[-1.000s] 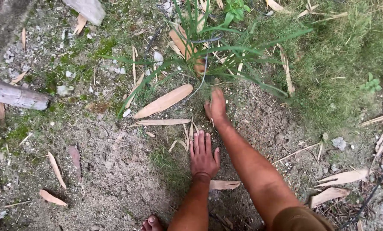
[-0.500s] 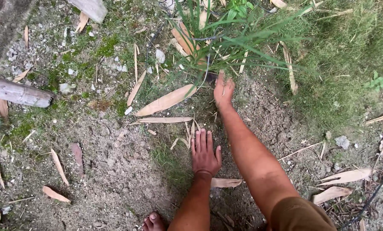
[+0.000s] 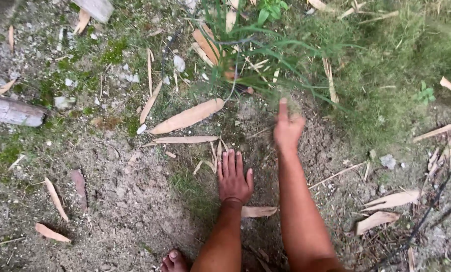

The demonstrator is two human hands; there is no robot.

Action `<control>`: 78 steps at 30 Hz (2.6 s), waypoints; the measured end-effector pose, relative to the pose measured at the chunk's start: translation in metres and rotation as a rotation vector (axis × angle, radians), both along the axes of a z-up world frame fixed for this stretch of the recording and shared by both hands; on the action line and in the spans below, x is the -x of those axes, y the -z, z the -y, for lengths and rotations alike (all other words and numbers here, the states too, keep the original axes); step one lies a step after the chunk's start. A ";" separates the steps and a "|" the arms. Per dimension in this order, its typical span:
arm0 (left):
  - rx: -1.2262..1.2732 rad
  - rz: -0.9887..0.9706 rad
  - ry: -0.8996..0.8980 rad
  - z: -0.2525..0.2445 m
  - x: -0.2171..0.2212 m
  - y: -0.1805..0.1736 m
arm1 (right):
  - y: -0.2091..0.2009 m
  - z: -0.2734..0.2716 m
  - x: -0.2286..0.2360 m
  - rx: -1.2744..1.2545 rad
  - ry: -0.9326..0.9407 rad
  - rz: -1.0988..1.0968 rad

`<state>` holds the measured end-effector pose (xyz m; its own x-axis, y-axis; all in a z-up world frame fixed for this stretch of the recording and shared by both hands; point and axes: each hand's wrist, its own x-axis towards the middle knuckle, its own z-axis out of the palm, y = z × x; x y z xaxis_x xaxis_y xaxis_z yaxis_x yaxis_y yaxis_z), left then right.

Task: The person is weeding the ground by hand, pulling out grass and picking up dry bamboo leaves.

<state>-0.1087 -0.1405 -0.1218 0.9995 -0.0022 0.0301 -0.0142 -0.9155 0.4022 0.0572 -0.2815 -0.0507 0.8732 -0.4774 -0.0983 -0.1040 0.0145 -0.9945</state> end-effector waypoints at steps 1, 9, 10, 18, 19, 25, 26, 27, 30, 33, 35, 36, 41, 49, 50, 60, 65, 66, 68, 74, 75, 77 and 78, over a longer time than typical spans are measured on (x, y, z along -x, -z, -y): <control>0.004 0.003 0.002 0.000 -0.002 0.001 | -0.007 -0.003 0.004 0.004 0.002 0.003; 0.005 -0.006 -0.004 0.002 -0.001 0.000 | 0.092 -0.006 0.038 0.273 -0.112 0.074; 0.007 0.010 -0.005 0.001 -0.015 -0.002 | 0.074 -0.005 0.027 0.276 -0.111 0.090; -0.025 -0.021 0.003 0.002 -0.003 -0.002 | 0.135 0.044 0.061 1.194 -0.094 -0.243; -0.022 -0.022 0.000 0.002 -0.002 -0.002 | 0.080 0.034 0.066 1.197 -0.097 -0.242; -0.034 -0.023 0.000 0.004 0.000 -0.002 | 0.087 0.053 0.067 1.002 -0.505 -0.839; -0.033 -0.011 -0.003 0.005 -0.002 -0.001 | 0.071 0.055 0.063 0.961 -0.473 -0.534; -0.036 -0.006 -0.007 0.003 -0.001 -0.001 | 0.056 0.055 0.062 0.902 -0.442 -0.236; -0.044 -0.010 -0.002 0.000 0.001 0.001 | 0.006 0.056 0.060 0.642 -0.003 0.213; -0.039 0.006 0.003 0.003 0.000 0.000 | 0.003 0.050 0.047 0.642 0.164 0.140; -0.034 0.010 0.000 0.002 0.002 -0.002 | 0.040 0.063 0.060 0.708 0.067 0.069; -0.030 0.010 -0.001 0.002 0.005 -0.002 | 0.059 0.070 0.069 0.772 -0.029 -0.006; -0.009 0.023 -0.012 0.002 0.001 -0.001 | 0.071 0.066 0.062 0.215 0.096 -0.023; -0.002 0.036 -0.014 0.002 0.001 -0.001 | 0.026 0.013 0.077 0.716 -0.221 -0.223; -0.070 -0.013 0.008 0.003 0.001 -0.001 | 0.020 -0.004 0.084 0.709 -0.345 0.003; -0.346 -0.398 0.147 0.005 -0.008 -0.005 | -0.027 -0.052 0.095 0.042 -1.322 -0.071; -0.078 -0.113 0.030 0.002 -0.002 0.003 | 0.059 0.048 0.060 0.377 -0.628 -0.306; 0.009 -0.061 -0.017 0.002 -0.003 0.001 | 0.077 0.069 0.054 0.670 -0.395 -0.478; 0.019 -0.101 -0.011 0.004 -0.001 0.005 | 0.043 0.062 0.053 0.711 -0.345 -0.536; 0.010 -0.143 -0.010 0.006 -0.001 0.012 | 0.053 0.048 0.032 0.730 -0.330 -0.429; 0.019 -0.149 -0.014 0.005 -0.002 0.010 | 0.071 0.050 0.028 0.752 -0.331 -0.276; 0.032 -0.153 -0.016 0.005 -0.002 0.016 | 0.106 0.059 0.022 0.766 -0.317 -0.156; 0.047 -0.160 -0.018 0.006 -0.002 0.019 | 0.124 0.063 0.018 0.781 -0.304 -0.038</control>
